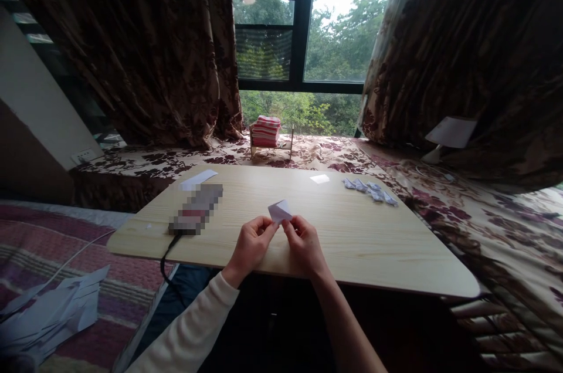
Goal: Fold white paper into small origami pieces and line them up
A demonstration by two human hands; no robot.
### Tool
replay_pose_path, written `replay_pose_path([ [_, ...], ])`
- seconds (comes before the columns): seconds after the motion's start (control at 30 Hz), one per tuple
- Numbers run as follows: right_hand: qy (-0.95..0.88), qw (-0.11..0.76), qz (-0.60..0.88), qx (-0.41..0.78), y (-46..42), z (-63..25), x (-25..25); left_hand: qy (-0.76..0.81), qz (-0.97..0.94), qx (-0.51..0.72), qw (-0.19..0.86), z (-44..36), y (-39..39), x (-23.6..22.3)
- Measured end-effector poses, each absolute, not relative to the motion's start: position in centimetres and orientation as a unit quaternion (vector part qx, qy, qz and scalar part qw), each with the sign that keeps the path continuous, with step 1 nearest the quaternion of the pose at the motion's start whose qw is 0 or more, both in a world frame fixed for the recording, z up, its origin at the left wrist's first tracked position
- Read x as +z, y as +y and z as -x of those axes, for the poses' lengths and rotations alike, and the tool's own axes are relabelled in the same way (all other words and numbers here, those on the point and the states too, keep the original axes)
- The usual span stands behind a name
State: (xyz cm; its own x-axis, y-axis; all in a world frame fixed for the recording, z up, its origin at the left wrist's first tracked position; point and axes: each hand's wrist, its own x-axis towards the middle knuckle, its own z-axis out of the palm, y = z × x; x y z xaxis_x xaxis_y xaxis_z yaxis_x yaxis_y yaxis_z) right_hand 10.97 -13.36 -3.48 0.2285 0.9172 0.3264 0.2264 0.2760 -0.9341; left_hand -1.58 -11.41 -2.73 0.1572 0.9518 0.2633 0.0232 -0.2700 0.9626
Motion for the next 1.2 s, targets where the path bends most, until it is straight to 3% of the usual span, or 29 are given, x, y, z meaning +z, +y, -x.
replay_pose_path([
  [1.2,-0.533,0.594,0.526,0.295,-13.3,-11.03,-4.01,0.397,-0.617,0.511,0.448,1.95,-11.51,-2.21],
])
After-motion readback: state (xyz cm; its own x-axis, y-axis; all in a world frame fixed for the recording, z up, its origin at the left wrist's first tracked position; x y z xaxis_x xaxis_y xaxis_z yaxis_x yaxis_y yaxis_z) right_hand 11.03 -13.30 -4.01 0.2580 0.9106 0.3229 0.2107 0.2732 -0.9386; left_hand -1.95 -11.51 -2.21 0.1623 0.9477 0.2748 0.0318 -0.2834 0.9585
